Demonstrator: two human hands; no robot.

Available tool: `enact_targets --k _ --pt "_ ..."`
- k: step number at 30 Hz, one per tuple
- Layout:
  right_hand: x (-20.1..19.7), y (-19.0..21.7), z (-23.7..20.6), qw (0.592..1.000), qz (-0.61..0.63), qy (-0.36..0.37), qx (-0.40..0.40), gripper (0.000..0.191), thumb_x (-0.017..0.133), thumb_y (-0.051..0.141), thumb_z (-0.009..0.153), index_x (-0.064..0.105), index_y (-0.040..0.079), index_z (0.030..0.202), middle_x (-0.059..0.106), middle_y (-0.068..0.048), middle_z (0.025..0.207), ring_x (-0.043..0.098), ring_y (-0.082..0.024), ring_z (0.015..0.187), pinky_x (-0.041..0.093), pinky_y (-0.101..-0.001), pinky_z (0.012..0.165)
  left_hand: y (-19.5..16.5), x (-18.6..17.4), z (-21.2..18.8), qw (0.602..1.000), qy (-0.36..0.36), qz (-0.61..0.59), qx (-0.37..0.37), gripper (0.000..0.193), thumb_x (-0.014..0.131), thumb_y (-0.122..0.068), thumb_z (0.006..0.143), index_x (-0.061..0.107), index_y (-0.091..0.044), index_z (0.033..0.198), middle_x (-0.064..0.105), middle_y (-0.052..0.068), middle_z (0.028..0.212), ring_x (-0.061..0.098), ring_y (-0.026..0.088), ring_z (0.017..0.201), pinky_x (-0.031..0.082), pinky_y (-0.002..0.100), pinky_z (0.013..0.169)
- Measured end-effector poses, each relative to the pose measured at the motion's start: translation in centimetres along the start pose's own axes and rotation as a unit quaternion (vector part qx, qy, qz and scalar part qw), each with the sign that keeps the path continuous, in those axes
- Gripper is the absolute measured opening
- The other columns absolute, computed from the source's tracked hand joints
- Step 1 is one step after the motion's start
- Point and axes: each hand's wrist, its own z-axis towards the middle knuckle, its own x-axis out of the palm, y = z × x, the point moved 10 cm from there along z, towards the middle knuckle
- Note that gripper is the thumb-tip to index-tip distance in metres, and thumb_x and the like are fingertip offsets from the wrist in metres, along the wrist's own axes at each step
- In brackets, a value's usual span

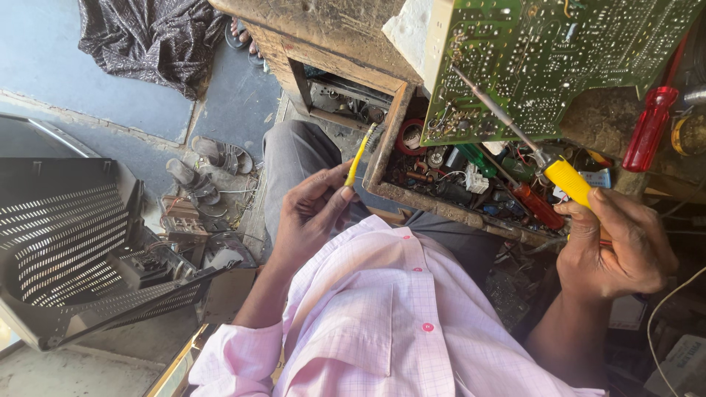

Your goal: The person sits at a cluttered workbench repairing a circuit board. They unscrew components with a screwdriver, reposition the board, work on its underside, and use a soldering iron with a desoldering pump to work on solder joints on the board.

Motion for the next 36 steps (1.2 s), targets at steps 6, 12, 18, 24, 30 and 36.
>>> enact_targets --k 6,12,18,24,30,36 --pt "-0.2 0.6 0.4 0.998 0.034 0.013 0.054 0.018 0.071 -0.007 0.113 0.066 -0.008 0.131 0.067 -0.026 0.120 0.077 -0.032 0.100 0.067 -0.0336 0.082 -3.2 0.8 -0.2 0.987 -0.015 0.109 0.116 0.039 0.070 -0.002 0.101 0.063 0.002 0.139 0.061 -0.002 0.094 0.062 0.003 0.070 0.052 0.019 0.057" --pt "-0.7 2.8 1.2 0.998 -0.052 0.022 0.022 0.019 0.074 -0.008 0.110 0.069 -0.007 0.129 0.069 -0.022 0.113 0.076 -0.029 0.098 0.067 -0.0321 0.081 -5.4 1.3 -0.2 0.959 -0.067 0.211 0.176 0.045 0.073 0.000 0.098 0.062 0.000 0.142 0.054 -0.004 0.082 0.048 0.001 0.063 0.040 0.019 0.053" --pt "-1.2 4.6 1.4 0.995 -0.092 0.024 -0.007 0.018 0.077 -0.009 0.110 0.071 -0.007 0.126 0.070 -0.019 0.109 0.076 -0.027 0.100 0.068 -0.0307 0.084 -8.8 3.7 -0.7 0.892 -0.091 0.336 0.288 0.047 0.077 -0.003 0.099 0.062 -0.003 0.143 0.056 0.004 0.082 0.047 0.008 0.070 0.041 0.026 0.062" --pt "-1.7 5.0 1.4 0.993 -0.113 0.028 -0.013 0.022 0.081 -0.010 0.108 0.071 -0.006 0.127 0.071 -0.020 0.108 0.076 -0.028 0.101 0.067 -0.0310 0.083 -10.6 6.9 -1.0 0.855 -0.082 0.382 0.340 0.050 0.076 -0.006 0.103 0.057 -0.008 0.149 0.062 0.007 0.091 0.059 0.014 0.069 0.053 0.029 0.065" --pt "-2.2 5.0 1.1 0.992 -0.121 0.023 -0.003 0.021 0.081 -0.011 0.108 0.071 -0.006 0.126 0.071 -0.021 0.110 0.076 -0.028 0.100 0.065 -0.0307 0.081 -11.4 10.0 -1.6 0.785 -0.102 0.476 0.384 0.049 0.076 -0.010 0.105 0.056 -0.012 0.150 0.060 0.005 0.092 0.060 0.019 0.072 0.053 0.035 0.062" --pt "-2.3 4.2 0.9 0.998 -0.047 0.007 0.046 0.021 0.076 -0.016 0.109 0.070 -0.007 0.127 0.070 -0.022 0.110 0.075 -0.026 0.097 0.067 -0.0303 0.080 -10.3 12.8 -0.9 0.733 -0.080 0.548 0.396 0.062 0.076 -0.013 0.102 0.047 -0.011 0.158 0.057 0.003 0.093 0.062 0.018 0.075 0.053 0.035 0.069"
